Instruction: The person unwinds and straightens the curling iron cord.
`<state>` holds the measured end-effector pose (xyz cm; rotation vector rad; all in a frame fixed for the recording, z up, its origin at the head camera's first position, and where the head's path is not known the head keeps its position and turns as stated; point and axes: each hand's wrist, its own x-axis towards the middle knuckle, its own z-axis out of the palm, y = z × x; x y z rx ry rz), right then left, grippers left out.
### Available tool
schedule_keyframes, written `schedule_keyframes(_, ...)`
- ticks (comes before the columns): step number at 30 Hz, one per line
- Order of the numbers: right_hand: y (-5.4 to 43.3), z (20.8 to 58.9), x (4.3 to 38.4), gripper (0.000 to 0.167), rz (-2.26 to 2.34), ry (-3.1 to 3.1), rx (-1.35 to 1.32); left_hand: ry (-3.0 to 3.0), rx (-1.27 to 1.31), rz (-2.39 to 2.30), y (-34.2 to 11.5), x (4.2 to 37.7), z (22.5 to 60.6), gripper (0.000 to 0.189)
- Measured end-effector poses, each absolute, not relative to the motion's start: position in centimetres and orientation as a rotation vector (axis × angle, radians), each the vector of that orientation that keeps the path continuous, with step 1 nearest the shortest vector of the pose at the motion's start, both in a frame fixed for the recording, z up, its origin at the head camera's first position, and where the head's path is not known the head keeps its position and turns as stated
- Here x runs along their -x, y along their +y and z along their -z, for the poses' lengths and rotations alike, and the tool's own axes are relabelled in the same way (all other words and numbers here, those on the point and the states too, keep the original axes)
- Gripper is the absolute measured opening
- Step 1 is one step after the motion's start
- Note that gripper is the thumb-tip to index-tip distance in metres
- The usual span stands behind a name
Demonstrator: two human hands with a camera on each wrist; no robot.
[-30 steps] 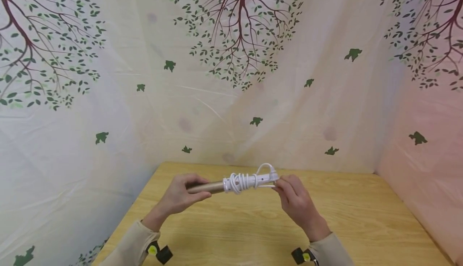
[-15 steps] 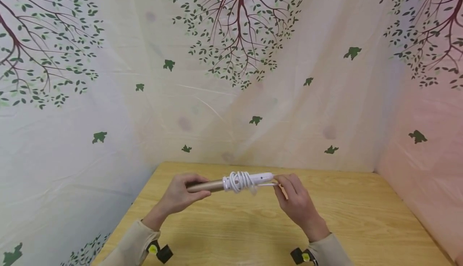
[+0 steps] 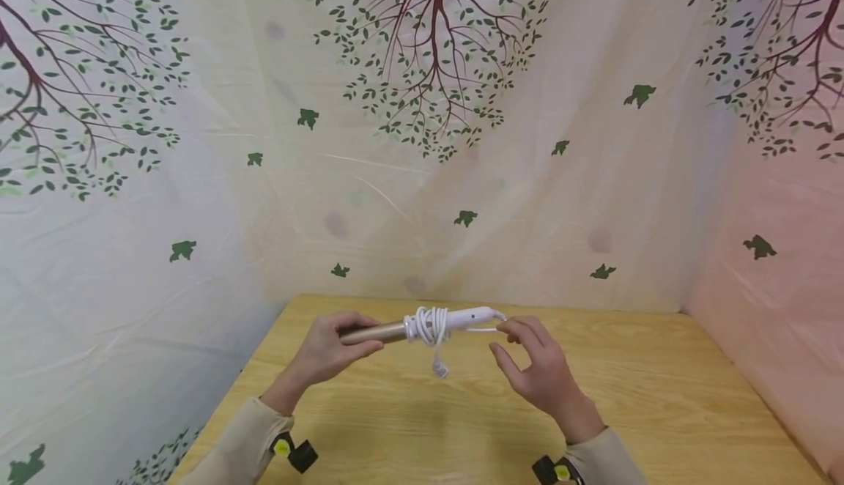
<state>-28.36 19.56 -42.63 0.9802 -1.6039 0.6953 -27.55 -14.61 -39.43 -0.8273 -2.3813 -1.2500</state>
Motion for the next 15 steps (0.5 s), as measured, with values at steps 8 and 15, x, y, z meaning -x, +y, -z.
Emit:
schedule_keyframes(8,19.1,42.9,27.7,0.043,-0.875,-1.679,-1.050,-2.373,0.807,1.267,-14.7,27.9,39.8,0.026)
schedule_keyframes(15,18.0,43.6,27.6,0.037,-0.940,-1.717,-1.123,-2.349,0.786,1.279,-14.7,28.0,39.5,0.026)
